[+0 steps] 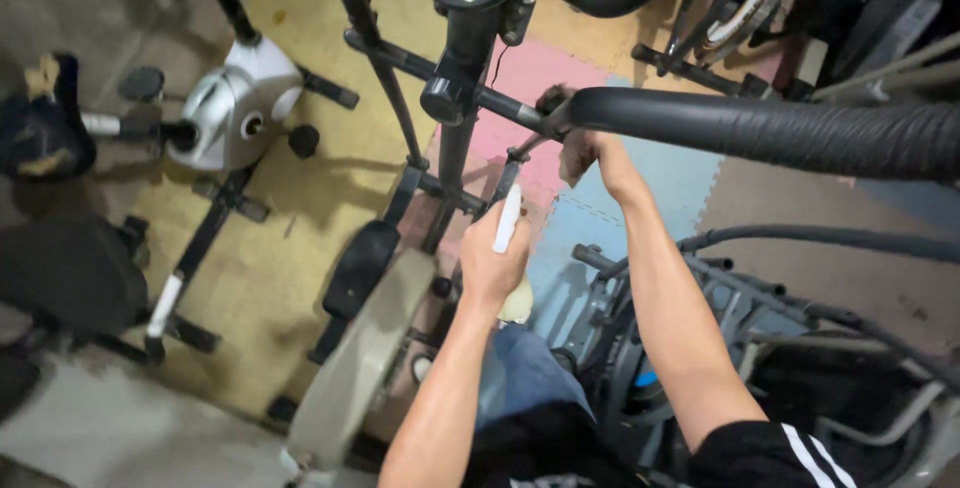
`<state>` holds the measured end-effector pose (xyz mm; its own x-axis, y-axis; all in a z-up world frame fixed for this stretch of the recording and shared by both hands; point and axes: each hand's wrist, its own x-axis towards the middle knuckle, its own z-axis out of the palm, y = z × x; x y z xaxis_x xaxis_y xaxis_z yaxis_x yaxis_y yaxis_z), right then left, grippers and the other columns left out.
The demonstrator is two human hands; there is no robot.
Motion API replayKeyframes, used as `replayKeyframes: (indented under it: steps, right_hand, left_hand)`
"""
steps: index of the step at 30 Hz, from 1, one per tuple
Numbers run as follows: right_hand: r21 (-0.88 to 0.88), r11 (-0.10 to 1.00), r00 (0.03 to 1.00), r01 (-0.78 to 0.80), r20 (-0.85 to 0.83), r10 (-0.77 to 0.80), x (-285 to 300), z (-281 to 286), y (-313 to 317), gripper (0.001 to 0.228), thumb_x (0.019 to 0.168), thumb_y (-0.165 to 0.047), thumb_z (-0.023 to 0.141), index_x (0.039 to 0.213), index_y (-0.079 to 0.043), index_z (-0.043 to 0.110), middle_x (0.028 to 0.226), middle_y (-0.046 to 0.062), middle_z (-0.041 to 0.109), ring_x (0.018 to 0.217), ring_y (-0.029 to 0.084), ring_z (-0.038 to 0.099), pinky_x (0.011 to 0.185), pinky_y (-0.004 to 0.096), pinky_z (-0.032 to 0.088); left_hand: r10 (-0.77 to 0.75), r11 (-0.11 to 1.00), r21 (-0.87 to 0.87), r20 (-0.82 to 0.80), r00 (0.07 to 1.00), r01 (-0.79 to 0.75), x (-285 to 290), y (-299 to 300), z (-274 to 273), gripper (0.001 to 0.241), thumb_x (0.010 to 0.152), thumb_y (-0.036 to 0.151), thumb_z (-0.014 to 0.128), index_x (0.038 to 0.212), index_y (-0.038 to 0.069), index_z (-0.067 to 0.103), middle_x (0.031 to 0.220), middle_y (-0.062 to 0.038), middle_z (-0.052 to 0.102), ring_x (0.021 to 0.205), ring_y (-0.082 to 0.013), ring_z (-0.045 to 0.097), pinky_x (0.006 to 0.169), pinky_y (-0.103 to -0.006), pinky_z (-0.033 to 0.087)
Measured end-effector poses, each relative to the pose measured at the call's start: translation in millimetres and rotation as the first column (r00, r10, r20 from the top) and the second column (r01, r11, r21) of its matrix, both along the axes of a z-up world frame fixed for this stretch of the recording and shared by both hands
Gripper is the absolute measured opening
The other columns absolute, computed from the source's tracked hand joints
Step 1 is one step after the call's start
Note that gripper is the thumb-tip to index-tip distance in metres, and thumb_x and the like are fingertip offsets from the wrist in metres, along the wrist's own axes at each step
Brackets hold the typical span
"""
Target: Cleaning various pieces of gym equipment using a spray bottle and a cleaning cloth.
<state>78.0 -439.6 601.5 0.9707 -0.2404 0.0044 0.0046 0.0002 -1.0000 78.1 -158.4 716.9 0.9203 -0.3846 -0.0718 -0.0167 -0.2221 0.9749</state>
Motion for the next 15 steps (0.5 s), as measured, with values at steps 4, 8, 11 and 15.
replayKeyframes:
  steps: [4,8,11,15]
  right_hand:
    - [0.172,0.985,0.986,0.017,-0.168,0.012,31.6,22.0,-17.5,0.036,0.104,-0.030,0.049,0.082,-0.005,0.064,0.064,0.010,0.063,0.053,0.021,0.061,0.050,0.035,0.049]
    - [0.111,0.984,0.971,-0.142,-0.176,0.160,75.0,-68.7,-82.6,0.026,0.112,-0.025,0.060,0.099,-0.003,0.059,0.078,0.008,0.061,0.066,0.019,0.060,0.059,0.036,0.050]
    - [0.204,0.977,0.925,-0.069,-0.354,0.140,86.6,-6.5,-45.6,0.025,0.101,-0.028,0.059,0.089,-0.007,0.062,0.065,0.007,0.057,0.051,0.021,0.053,0.047,0.037,0.043]
    - [0.268,0.963,0.863,-0.015,-0.483,0.147,79.1,-12.3,-37.6,0.024,0.093,-0.030,0.059,0.083,-0.009,0.063,0.056,0.007,0.054,0.042,0.023,0.049,0.040,0.038,0.038]
  left_hand:
    - [0.059,0.997,0.038,0.077,0.995,-0.062,-3.7,-5.2,1.8,0.027,0.089,0.024,0.059,0.102,0.005,0.072,0.082,-0.020,0.071,0.079,-0.0368,0.073,0.070,-0.0423,0.057]
    - [0.137,0.988,0.060,0.061,0.989,-0.141,-8.3,-17.6,-1.1,0.026,0.089,0.024,0.059,0.102,0.007,0.072,0.083,-0.021,0.071,0.081,-0.0396,0.072,0.070,-0.0444,0.056]
    - [0.202,0.978,0.044,0.055,0.978,-0.205,-7.2,-30.5,-3.9,0.024,0.089,0.024,0.059,0.102,0.008,0.071,0.084,-0.021,0.071,0.082,-0.0408,0.071,0.070,-0.0457,0.055]
    - [0.233,0.968,0.093,0.027,0.972,-0.234,0.0,-45.3,-1.9,0.024,0.088,0.024,0.060,0.101,0.009,0.072,0.082,-0.020,0.071,0.081,-0.0412,0.071,0.071,-0.0469,0.054]
